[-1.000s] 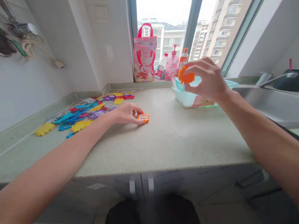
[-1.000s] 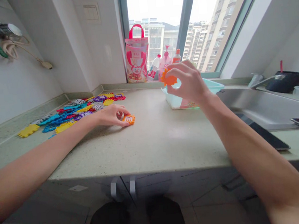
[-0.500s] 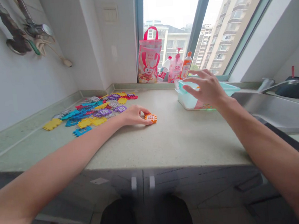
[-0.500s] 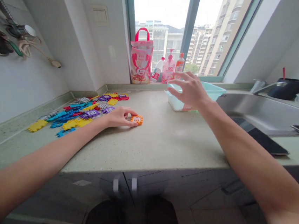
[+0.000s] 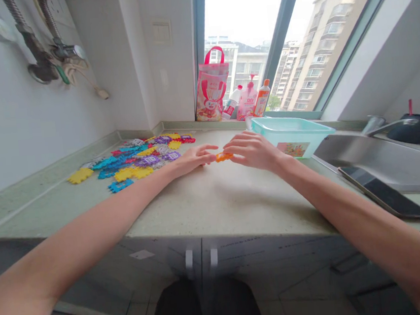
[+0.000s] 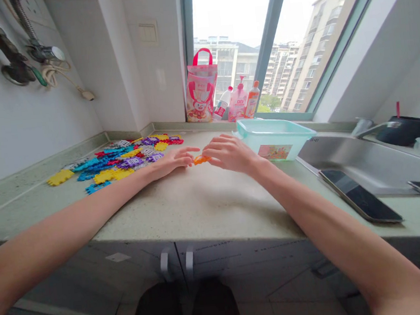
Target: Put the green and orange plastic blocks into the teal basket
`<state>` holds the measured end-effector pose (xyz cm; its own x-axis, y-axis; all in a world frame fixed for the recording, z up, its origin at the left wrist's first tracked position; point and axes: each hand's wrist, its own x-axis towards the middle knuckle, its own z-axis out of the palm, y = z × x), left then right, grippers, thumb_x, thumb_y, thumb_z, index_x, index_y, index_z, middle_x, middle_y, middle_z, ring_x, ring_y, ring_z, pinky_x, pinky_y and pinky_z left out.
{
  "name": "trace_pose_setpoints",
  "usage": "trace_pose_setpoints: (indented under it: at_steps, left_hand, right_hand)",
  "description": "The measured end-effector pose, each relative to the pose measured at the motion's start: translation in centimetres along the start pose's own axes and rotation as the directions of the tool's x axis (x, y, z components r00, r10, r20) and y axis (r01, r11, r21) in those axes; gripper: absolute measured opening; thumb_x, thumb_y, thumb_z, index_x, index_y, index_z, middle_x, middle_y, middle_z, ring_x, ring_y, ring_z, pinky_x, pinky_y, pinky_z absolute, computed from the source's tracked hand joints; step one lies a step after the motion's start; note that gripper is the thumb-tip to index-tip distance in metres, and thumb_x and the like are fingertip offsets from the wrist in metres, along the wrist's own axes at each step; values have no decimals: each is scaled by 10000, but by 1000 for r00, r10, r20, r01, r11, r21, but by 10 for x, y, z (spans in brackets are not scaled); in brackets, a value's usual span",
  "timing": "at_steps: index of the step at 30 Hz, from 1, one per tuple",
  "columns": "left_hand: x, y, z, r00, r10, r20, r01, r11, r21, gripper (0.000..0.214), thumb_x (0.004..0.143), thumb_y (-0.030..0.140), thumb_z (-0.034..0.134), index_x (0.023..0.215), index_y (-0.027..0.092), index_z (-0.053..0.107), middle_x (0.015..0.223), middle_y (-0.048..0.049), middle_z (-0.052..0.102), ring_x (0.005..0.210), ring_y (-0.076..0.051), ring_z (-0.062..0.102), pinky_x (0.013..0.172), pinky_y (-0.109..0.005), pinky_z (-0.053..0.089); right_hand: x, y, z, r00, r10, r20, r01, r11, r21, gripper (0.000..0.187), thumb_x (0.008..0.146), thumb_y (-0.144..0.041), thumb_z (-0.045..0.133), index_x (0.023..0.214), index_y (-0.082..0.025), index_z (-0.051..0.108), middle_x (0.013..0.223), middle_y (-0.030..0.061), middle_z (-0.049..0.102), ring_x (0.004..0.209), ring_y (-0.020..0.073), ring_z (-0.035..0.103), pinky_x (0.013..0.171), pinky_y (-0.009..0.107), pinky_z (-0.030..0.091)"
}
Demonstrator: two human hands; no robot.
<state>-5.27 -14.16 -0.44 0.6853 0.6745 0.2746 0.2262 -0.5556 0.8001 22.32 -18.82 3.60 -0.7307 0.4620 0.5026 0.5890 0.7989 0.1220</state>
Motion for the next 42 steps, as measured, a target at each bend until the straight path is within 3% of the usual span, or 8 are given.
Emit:
trace_pose_setpoints:
  at_steps: [3,7,10,15,27,32,36,42]
  left_hand:
    - [0,-2,-3,997,-24,-70,28,998,56,750,869,645,676,1426,146,626,1008,-93,723,837,-191,662,694,-300,482]
    - [1,-7,-3,993,33,-111,-2,962,272,520,803,499,784,1184,150,720,775,-2,640,688,-150,578,664,-296,434]
    - [0,-8,0,985,87,-148,-17,907,422,336,817,409,760,1061,184,708,661,48,551,617,-137,516,636,-291,389]
    - [-3,-5,3,937,182,-299,39,794,607,277,829,374,752,1017,224,617,583,90,490,548,-127,465,612,-280,346]
    - [7,2,28,791,218,-572,-76,962,261,497,873,361,610,637,232,192,604,49,213,570,-122,277,576,-292,293]
    - [29,-11,22,801,-121,-587,59,991,-123,210,857,406,655,954,228,600,896,-29,643,778,-190,624,750,-338,518]
    - [55,-10,25,848,-71,-525,-59,972,-227,499,1008,561,491,1426,306,586,1517,-110,590,1393,-312,555,1158,-519,448]
    - [72,-10,53,898,43,-437,-109,986,-127,650,1030,595,426,1631,350,464,1670,-73,477,1562,-340,412,1254,-566,372]
  right_hand:
    - [-21,29,-32,937,210,-279,-237,969,-67,186,1000,-400,628,1084,-326,777,1120,47,800,1093,293,712,1032,494,501]
    - [-58,72,-71,566,380,-732,-520,853,40,320,1017,-527,558,1095,-279,744,1111,117,791,1023,363,685,963,570,493]
    - [-76,97,-81,459,467,-756,-602,789,122,372,1010,-625,534,1136,-330,723,1155,86,795,1006,369,677,904,558,497]
    - [-82,120,-63,535,643,-548,-793,606,-63,461,907,-576,672,1164,-201,749,927,197,785,1004,396,666,898,625,461]
    - [-1,-18,25,932,182,-314,-247,952,-181,509,1020,-481,595,1504,-324,577,1553,73,593,1432,360,497,1296,638,165]
    - [31,-14,89,888,398,-231,-339,905,258,783,1036,-705,462,1685,-283,345,1718,160,373,1530,362,433,1227,622,366]
    - [50,11,103,823,525,-216,-358,776,520,943,952,-798,549,1717,-320,273,1806,116,156,1655,370,186,1270,648,307]
    - [82,-12,129,788,541,-296,-399,813,424,440,1055,-456,564,1402,-227,708,1582,98,586,1580,227,403,1248,494,391]
